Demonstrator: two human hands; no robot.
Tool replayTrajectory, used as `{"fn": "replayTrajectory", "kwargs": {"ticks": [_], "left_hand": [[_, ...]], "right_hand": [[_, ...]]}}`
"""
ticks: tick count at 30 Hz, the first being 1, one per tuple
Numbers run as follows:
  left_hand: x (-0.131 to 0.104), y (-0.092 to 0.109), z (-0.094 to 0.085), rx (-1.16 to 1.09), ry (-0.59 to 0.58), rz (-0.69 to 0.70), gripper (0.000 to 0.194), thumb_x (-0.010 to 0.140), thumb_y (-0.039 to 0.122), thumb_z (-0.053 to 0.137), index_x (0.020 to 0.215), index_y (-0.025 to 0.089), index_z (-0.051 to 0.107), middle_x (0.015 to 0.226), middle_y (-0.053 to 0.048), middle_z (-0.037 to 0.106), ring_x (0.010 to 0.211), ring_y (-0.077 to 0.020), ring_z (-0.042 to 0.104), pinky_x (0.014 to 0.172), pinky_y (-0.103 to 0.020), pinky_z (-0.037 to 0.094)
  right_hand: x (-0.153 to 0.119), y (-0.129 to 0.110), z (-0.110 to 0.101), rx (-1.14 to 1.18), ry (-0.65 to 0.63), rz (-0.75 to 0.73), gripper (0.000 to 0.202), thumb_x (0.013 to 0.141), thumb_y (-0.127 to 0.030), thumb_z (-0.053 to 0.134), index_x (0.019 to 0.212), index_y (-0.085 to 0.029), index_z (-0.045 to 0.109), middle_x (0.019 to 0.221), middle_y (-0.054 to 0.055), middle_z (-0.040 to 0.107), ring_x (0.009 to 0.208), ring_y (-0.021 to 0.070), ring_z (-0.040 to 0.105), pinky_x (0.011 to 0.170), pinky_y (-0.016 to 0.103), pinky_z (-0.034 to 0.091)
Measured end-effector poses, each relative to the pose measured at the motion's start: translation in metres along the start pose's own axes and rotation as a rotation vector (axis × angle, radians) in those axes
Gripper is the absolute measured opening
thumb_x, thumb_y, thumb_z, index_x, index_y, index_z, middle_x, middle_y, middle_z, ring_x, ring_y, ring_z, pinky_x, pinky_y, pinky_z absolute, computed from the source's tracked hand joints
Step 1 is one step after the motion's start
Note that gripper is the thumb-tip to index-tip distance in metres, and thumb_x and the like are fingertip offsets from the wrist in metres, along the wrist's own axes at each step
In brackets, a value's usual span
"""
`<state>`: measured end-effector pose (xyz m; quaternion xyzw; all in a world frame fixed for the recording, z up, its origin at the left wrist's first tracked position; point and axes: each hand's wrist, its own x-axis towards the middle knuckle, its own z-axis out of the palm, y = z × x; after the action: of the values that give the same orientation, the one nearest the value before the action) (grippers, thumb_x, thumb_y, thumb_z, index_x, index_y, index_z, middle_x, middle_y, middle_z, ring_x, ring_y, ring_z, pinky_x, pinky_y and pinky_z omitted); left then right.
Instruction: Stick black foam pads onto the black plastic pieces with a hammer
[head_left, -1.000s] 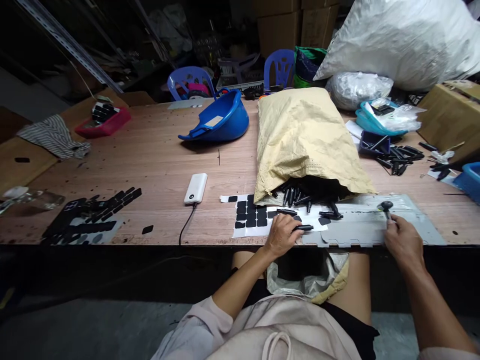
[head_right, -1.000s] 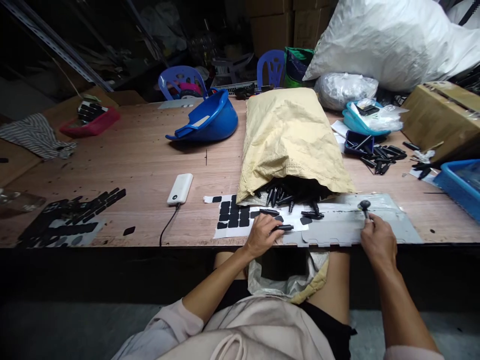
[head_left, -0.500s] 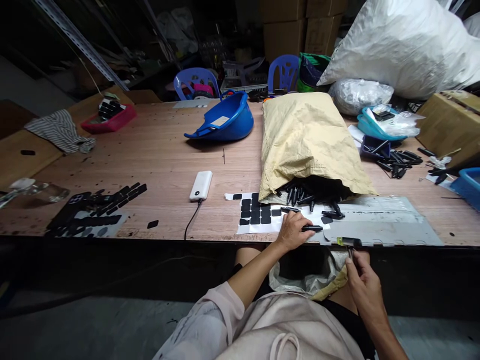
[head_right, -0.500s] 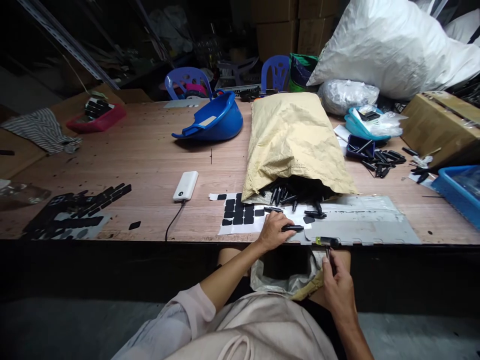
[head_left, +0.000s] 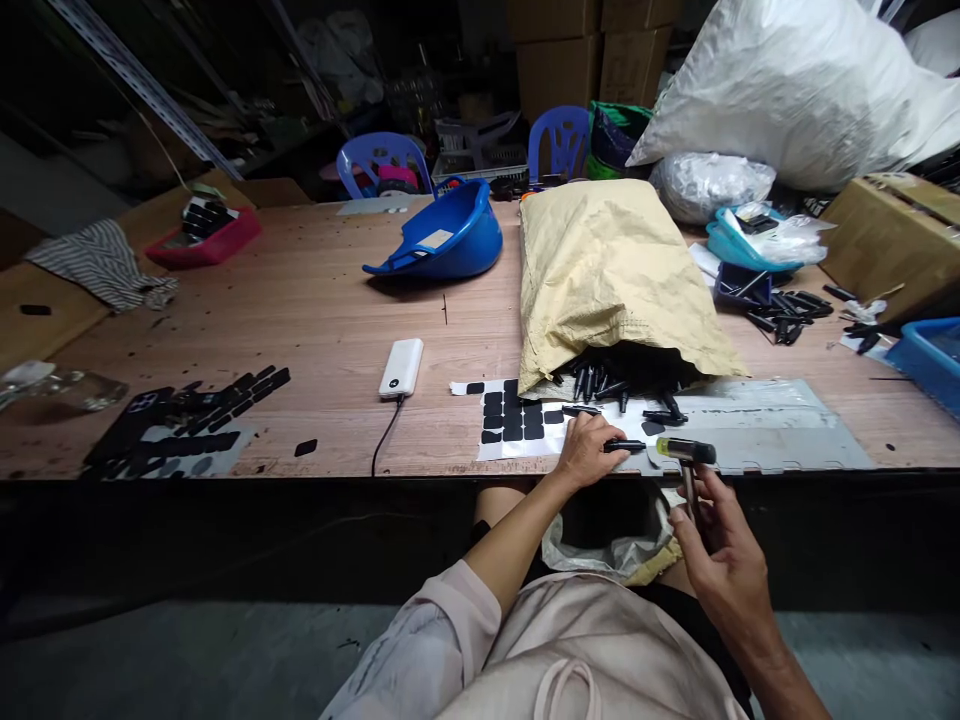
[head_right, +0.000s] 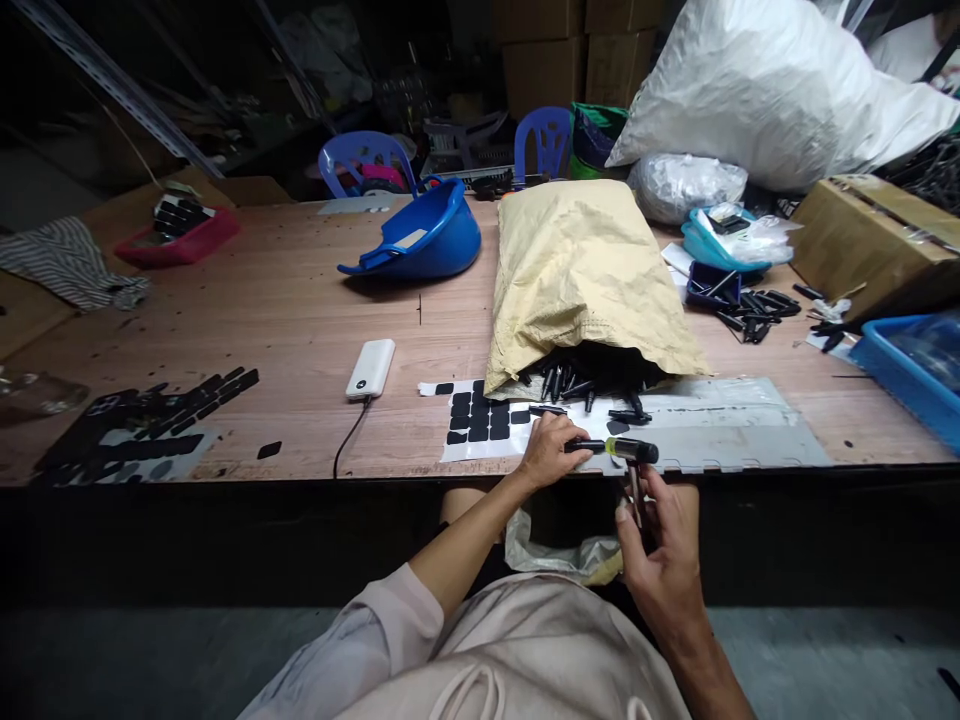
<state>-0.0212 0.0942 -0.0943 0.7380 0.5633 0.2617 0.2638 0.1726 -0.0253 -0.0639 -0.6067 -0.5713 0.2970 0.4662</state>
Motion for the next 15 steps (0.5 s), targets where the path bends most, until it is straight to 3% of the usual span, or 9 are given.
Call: {"fn": "replayTrajectory", "kwargs": {"ticks": [3, 5, 8, 11, 15], "left_hand": [[0.000, -0.001, 0.001, -0.009, 0.008, -0.002, 0.023, 0.085, 0.034, 0.087, 0.108, 0.028, 0.085, 0.101, -0.004, 0.073, 0.106, -0.0263, 0.056, 0.099, -0.042, 0.046], [0.001, -0.002, 0.002, -0.014, 0.008, 0.003, 0.023, 0.086, 0.035, 0.086, 0.108, 0.029, 0.085, 0.100, -0.004, 0.073, 0.104, -0.0260, 0.056, 0.099, -0.042, 0.046], [0.001, -0.003, 0.003, -0.013, 0.005, 0.016, 0.023, 0.086, 0.036, 0.086, 0.108, 0.030, 0.086, 0.100, -0.004, 0.072, 0.103, -0.0255, 0.056, 0.099, -0.042, 0.046], [0.001, -0.005, 0.004, -0.005, 0.010, 0.027, 0.022, 0.087, 0.037, 0.085, 0.108, 0.030, 0.086, 0.100, -0.004, 0.073, 0.103, -0.0253, 0.056, 0.099, -0.042, 0.046], [0.000, -0.005, 0.003, 0.006, 0.000, 0.034, 0.022, 0.088, 0.039, 0.085, 0.108, 0.030, 0.086, 0.098, -0.004, 0.073, 0.103, -0.0253, 0.056, 0.098, -0.042, 0.046]], "right_hand": [[-0.011, 0.011, 0.007, 0.010, -0.029, -0.001, 0.054, 0.098, -0.051, 0.065, 0.144, -0.022, 0.068, 0.125, 0.013, 0.077, 0.103, 0.0250, 0.076, 0.091, 0.039, 0.065], [-0.014, 0.023, 0.011, -0.051, -0.001, 0.016, 0.055, 0.097, -0.056, 0.063, 0.138, -0.020, 0.073, 0.130, 0.014, 0.077, 0.118, 0.0286, 0.073, 0.103, 0.043, 0.061], [-0.006, 0.032, 0.011, -0.177, 0.098, 0.044, 0.062, 0.098, -0.057, 0.059, 0.146, -0.020, 0.069, 0.142, 0.013, 0.072, 0.131, 0.0295, 0.067, 0.113, 0.044, 0.054], [0.011, 0.025, 0.004, -0.300, 0.119, -0.033, 0.059, 0.102, -0.051, 0.052, 0.151, -0.020, 0.065, 0.142, 0.014, 0.071, 0.129, 0.0294, 0.067, 0.112, 0.044, 0.053], [0.026, 0.009, 0.003, -0.423, 0.095, -0.181, 0.053, 0.105, -0.043, 0.047, 0.148, -0.020, 0.067, 0.122, 0.014, 0.076, 0.113, 0.0283, 0.069, 0.101, 0.042, 0.054]]}}
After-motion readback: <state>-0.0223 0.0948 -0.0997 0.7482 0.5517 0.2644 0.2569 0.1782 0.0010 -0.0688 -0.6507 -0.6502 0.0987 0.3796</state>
